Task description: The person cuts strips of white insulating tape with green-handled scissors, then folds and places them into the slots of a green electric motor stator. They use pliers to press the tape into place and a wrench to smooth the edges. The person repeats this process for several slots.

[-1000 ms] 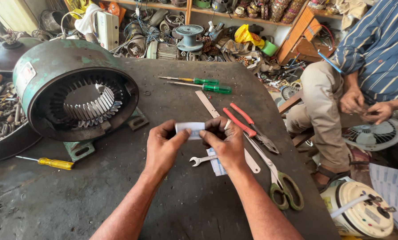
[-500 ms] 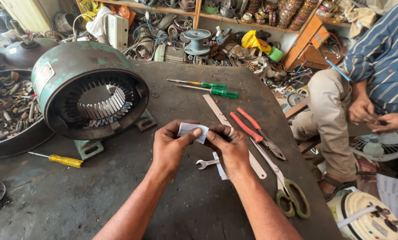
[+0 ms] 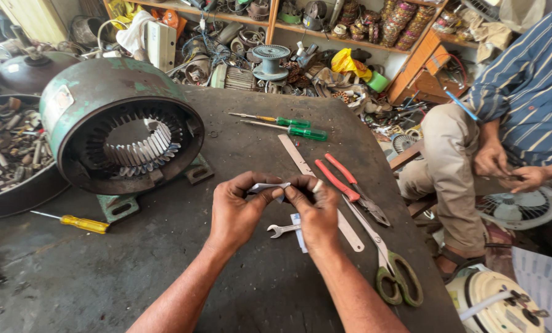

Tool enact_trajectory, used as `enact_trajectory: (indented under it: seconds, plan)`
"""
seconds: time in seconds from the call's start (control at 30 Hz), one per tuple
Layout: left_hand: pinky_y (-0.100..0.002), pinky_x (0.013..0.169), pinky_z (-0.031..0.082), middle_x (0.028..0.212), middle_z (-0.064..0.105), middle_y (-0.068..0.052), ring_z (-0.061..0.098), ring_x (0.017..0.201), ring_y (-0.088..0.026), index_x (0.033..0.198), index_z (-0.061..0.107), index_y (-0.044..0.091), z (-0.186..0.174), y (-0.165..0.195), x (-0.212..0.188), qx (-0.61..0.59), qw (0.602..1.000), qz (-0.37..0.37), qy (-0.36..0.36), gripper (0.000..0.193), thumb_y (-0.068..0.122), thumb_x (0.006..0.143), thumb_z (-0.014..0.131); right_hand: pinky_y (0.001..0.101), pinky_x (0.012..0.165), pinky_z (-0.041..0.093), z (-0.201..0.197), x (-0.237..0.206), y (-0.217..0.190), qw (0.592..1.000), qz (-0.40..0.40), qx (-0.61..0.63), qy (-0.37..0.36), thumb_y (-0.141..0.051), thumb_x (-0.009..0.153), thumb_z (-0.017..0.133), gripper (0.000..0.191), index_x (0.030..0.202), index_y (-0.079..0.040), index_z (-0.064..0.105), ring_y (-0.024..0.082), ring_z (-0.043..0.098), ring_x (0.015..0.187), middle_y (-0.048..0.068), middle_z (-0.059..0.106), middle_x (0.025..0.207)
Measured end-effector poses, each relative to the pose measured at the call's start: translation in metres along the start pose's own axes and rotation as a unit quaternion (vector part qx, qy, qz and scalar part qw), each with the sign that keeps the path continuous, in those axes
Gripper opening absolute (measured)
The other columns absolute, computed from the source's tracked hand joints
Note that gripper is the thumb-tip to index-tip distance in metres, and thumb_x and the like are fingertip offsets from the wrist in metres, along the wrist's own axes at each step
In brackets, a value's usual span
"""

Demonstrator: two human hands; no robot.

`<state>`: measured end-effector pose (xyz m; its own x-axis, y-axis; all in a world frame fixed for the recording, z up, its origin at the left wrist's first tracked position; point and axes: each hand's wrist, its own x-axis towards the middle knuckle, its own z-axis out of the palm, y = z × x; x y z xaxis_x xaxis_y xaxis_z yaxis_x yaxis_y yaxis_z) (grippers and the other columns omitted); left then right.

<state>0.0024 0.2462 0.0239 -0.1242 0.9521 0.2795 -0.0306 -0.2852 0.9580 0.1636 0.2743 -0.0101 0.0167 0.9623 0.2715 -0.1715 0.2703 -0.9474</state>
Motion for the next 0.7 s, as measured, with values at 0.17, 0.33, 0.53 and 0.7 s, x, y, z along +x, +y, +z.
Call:
enact_trajectory:
  seconds: [0.17,0.33,0.53,0.7]
  plan:
    - [-0.025,0.076,0.059,0.094,0.079,-0.004,0.071,0.085,-0.008,0.110,0.075,0.002,0.007,-0.005,0.000,-0.072,0.997,-0.001,0.013,0.022,0.005,0.088,0.076,0.0347,0.085,0.057,0.002,0.001,0.002,0.991,0.042,0.130,0.012,-0.001,0.098,0.071,0.008,0.106,0.001,0.068,0.017,0.068,0.091,0.008,0.071,0.098]
    - [-0.028,0.071,0.060,0.089,0.077,-0.006,0.070,0.076,-0.011,0.108,0.073,-0.001,0.001,-0.006,0.006,-0.200,0.974,-0.090,0.049,0.022,0.008,0.088,0.076,0.0394,0.096,0.059,0.006,0.002,-0.015,0.964,0.105,0.240,-0.040,0.004,0.087,0.070,0.033,0.117,-0.008,0.066,0.019,0.071,0.101,0.006,0.074,0.103]
    - [-0.026,0.069,0.058,0.086,0.077,-0.005,0.070,0.076,-0.010,0.103,0.073,-0.001,0.003,-0.003,0.003,-0.147,0.985,-0.061,0.065,0.020,0.008,0.086,0.079,0.0422,0.096,0.059,0.009,0.003,-0.022,0.964,0.112,0.237,-0.048,0.006,0.085,0.072,0.049,0.129,-0.012,0.061,0.022,0.071,0.101,0.010,0.075,0.102]
    - [-0.024,0.070,0.057,0.087,0.078,-0.004,0.070,0.079,-0.007,0.099,0.074,0.000,0.002,-0.002,0.004,-0.090,0.994,-0.032,0.054,0.017,0.007,0.085,0.081,0.0401,0.092,0.059,0.006,0.002,-0.022,0.971,0.112,0.210,-0.031,0.010,0.084,0.072,0.057,0.135,-0.012,0.058,0.023,0.071,0.097,0.012,0.073,0.099]
